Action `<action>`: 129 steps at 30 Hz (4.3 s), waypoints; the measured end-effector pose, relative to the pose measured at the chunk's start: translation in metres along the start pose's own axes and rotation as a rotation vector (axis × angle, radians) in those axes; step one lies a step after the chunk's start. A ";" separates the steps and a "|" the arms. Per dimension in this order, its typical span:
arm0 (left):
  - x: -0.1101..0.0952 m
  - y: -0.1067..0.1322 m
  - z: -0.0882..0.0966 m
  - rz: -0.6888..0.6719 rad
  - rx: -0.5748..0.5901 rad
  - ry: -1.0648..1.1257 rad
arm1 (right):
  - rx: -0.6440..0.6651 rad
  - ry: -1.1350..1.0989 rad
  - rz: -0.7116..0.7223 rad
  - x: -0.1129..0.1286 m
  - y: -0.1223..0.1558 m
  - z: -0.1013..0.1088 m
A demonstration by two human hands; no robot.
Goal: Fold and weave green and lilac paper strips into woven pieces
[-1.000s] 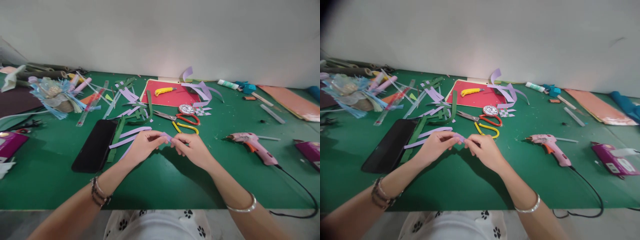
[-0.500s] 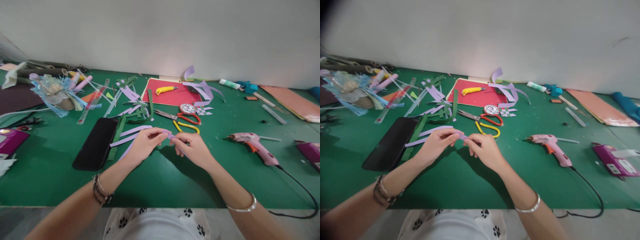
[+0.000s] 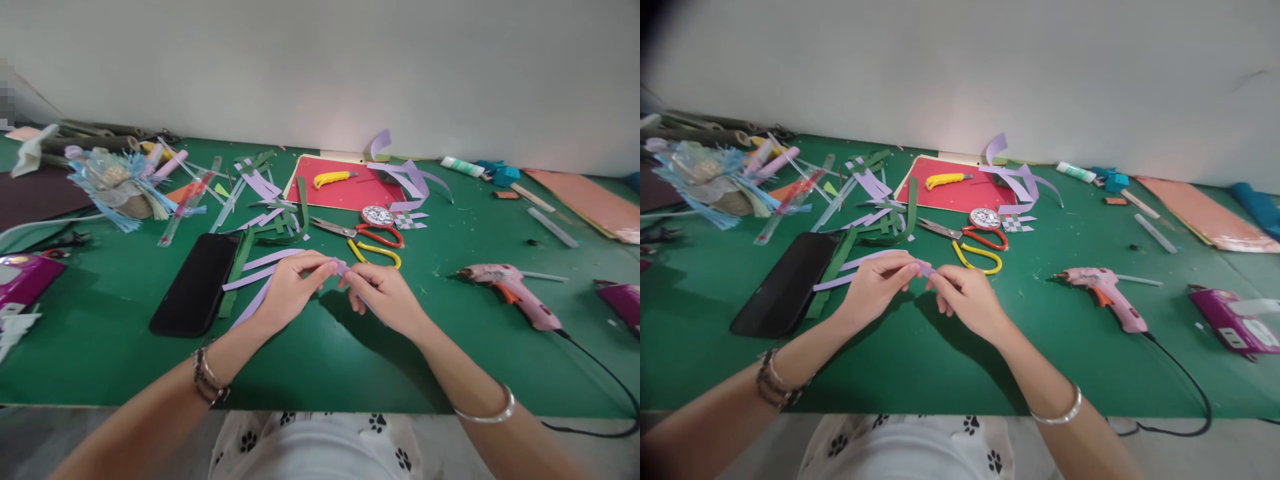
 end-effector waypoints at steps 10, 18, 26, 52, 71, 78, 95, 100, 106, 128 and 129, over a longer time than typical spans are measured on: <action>0.005 0.001 -0.002 0.021 0.013 -0.037 | 0.063 -0.096 -0.061 -0.003 0.000 -0.006; 0.003 0.002 -0.002 0.047 0.011 -0.005 | 0.066 -0.104 -0.062 -0.002 0.000 -0.007; 0.004 0.002 -0.001 0.061 0.004 0.021 | 0.088 -0.118 -0.060 -0.003 0.000 -0.009; 0.032 -0.001 0.042 0.204 -0.351 0.220 | -0.066 -0.103 -0.113 -0.009 -0.003 0.007; 0.041 0.001 0.066 0.219 -0.534 0.314 | -0.157 -0.186 -0.156 -0.014 -0.004 0.018; 0.041 -0.001 0.071 0.194 -0.544 0.311 | -0.185 -0.395 -0.186 -0.021 -0.005 0.022; 0.044 0.005 0.076 0.251 -0.651 0.408 | -0.317 -0.432 -0.156 -0.020 -0.001 0.037; 0.043 0.005 0.073 0.245 -0.626 0.404 | -0.355 -0.188 -0.032 -0.003 0.003 0.044; 0.045 0.005 0.070 0.271 -0.590 0.358 | -0.388 -0.008 0.018 0.004 0.007 0.050; -0.051 0.020 -0.033 -0.682 0.261 -0.865 | -0.097 0.520 0.383 0.053 0.012 0.001; -0.050 0.019 -0.033 -0.648 0.272 -0.843 | -0.102 0.493 0.385 0.053 0.010 0.001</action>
Point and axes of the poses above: each hand's wrist, its own y-axis away from the middle knuckle, its own z-axis out of the back of the hand, x = y × z, the point moved 10 cm from there along -y, towards the middle knuckle, and after that the axes turned 7 degrees about -z, right-handed, at the moved point
